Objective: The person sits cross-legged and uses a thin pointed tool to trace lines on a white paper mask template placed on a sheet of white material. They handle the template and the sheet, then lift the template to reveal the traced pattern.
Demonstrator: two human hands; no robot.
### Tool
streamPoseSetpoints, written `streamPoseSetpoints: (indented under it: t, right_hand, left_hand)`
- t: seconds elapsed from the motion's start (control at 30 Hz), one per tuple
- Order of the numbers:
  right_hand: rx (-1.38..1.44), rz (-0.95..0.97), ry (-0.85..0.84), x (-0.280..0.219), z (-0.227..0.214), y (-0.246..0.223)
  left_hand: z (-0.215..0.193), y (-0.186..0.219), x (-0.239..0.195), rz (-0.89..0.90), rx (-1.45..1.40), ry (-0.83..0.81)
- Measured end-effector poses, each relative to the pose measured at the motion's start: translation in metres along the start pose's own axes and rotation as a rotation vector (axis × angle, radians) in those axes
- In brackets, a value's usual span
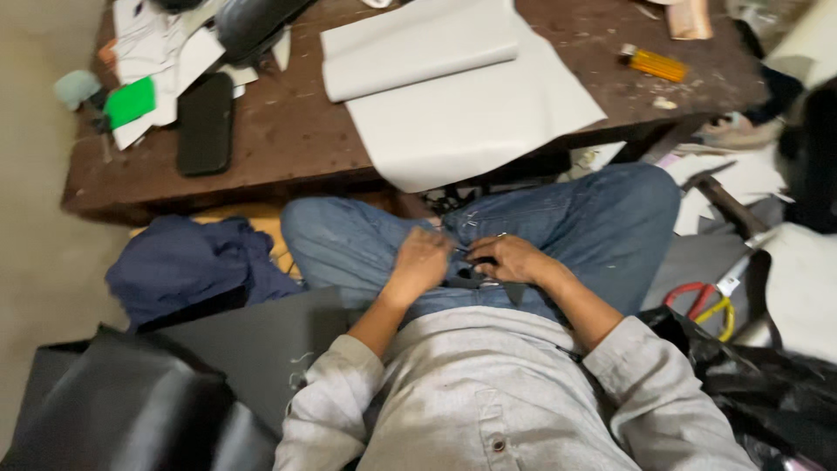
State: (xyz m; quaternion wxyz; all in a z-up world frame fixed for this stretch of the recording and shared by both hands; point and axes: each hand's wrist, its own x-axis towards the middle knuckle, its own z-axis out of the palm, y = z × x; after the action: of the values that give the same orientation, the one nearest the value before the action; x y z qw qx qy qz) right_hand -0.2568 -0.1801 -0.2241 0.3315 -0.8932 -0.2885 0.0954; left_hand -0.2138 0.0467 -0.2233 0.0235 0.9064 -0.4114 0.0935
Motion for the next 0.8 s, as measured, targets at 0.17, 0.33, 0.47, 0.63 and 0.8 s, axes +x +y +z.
streamPoseSetpoints:
  t: [0.17, 0.33, 0.47, 0.63, 0.8]
  right_hand:
    - [-0.067, 0.232, 0.466, 0.011, -0.013, 0.027]
    - [-0.663, 0.409, 0.638, 0.038, -0.098, 0.032]
    - [-0.424, 0.689, 0.317, 0.051, -0.174, -0.036]
    - [-0.49, 0.729, 0.274, 0.048, -0.159, 0.022]
    - [0.117, 0.59, 0.556, 0.032, -0.147, 0.063]
  left_hand:
    - [-0.002, 0.004, 0.002, 0.111, -0.377, -0.019]
    - [0.0, -0.002, 0.0, 0.145, -0.389, -0.066]
    - [0.016, -0.016, 0.004, 0.13, -0.346, -0.253]
    - [-0.005, -0.016, 0.01, 0.084, -0.391, -0.254]
    - [0.018, -0.048, 0.035, -0.17, -0.659, 0.143]
